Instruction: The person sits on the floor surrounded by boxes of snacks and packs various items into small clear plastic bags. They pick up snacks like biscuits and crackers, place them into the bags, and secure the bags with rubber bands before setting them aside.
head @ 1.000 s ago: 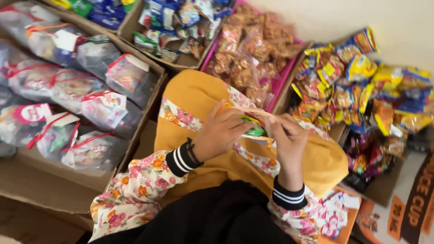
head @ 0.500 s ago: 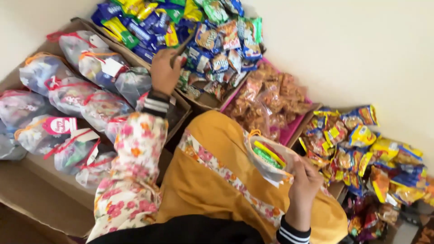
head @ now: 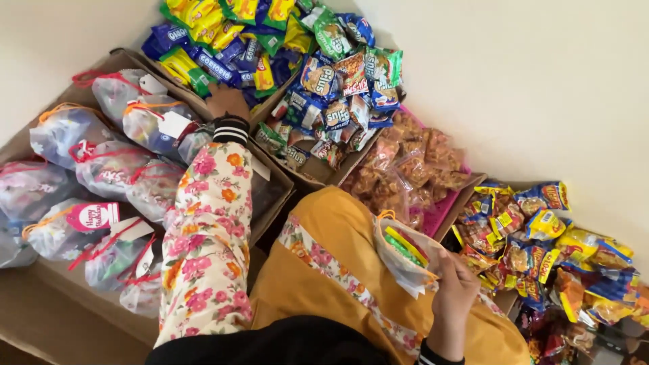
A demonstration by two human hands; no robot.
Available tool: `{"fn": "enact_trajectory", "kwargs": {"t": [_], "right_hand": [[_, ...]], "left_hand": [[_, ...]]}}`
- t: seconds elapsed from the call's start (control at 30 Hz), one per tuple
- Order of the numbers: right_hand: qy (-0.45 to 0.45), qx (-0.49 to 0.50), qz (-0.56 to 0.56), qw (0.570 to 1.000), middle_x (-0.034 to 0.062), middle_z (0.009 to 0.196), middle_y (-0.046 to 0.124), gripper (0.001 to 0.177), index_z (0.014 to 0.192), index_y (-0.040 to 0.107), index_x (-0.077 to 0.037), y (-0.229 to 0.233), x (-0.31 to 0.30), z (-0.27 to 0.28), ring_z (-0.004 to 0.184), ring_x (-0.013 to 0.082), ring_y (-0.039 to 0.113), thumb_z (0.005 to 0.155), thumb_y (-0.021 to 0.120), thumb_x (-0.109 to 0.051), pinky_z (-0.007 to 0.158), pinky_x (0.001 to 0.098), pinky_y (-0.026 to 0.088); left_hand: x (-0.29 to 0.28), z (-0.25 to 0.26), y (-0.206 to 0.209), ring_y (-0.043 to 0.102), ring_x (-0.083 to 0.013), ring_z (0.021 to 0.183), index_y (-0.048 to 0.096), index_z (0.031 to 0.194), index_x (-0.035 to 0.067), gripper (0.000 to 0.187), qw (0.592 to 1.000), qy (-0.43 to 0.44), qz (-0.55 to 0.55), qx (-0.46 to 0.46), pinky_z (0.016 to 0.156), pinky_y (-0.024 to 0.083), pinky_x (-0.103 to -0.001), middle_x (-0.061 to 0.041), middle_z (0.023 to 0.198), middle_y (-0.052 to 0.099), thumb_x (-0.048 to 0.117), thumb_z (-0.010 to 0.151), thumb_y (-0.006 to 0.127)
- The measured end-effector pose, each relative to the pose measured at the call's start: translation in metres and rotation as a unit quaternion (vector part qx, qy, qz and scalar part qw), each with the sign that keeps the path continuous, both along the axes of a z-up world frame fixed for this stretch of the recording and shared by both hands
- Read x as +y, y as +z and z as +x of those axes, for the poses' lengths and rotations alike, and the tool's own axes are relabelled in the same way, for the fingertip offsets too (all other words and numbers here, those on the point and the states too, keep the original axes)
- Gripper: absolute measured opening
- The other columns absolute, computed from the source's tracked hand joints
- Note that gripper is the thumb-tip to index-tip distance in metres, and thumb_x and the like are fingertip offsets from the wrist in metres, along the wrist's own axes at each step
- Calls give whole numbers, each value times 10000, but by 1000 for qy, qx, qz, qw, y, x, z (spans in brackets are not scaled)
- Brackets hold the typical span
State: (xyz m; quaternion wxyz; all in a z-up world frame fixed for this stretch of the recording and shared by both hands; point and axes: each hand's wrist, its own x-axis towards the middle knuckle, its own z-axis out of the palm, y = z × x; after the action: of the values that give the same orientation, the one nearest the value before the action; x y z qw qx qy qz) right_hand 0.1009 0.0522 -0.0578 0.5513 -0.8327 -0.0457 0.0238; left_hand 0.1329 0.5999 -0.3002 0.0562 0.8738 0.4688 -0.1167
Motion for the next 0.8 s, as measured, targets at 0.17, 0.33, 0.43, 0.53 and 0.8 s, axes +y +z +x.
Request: {"fn": "enact_trajectory", "kwargs": {"t": [0.17,0.33,0.43,0.53,0.8], "right_hand": [[31,-40,21,999,-12,590,439,423,628,555,-100,4,2,-9,577,98,383,1045,621,-97,613,280,370],[53,-79,35,995,-29,589,415,435,628,497,-122,15,-9,-19,581,85,375,1050,591,-70,627,265,366],[13,-126,112,986,49,679,539,124,968,779,-18,6,-21,-29,699,123,457,945,707,81,720,286,432],[21,-139,121,983,52,669,534,117,960,781,-2,13,-29,-41,691,128,460,926,718,90,713,290,439],[42,-132,150,979,60,716,547,95,918,775,16,17,-60,-80,742,127,488,941,710,80,749,269,450]], "left_hand": [[-12,-35,17,437,-382,1164,775,884,59,73,959,-29,96,-267,855,504,-457,-153,1079,642,120,900,737],[-71,-78,87,539,-347,994,705,1019,80,109,818,-39,73,-569,934,439,-513,-109,991,591,175,973,734],[-136,-106,125,649,-239,896,710,1053,114,147,725,-54,-5,-687,814,516,-324,-45,970,628,216,989,795],[-220,-142,171,649,-314,885,679,1105,26,208,710,-50,-119,-692,790,514,-391,-190,982,656,142,967,785],[-375,-218,286,629,-167,928,674,1077,-69,202,529,-112,-458,-706,804,585,-251,-133,1045,583,44,922,736]]}}
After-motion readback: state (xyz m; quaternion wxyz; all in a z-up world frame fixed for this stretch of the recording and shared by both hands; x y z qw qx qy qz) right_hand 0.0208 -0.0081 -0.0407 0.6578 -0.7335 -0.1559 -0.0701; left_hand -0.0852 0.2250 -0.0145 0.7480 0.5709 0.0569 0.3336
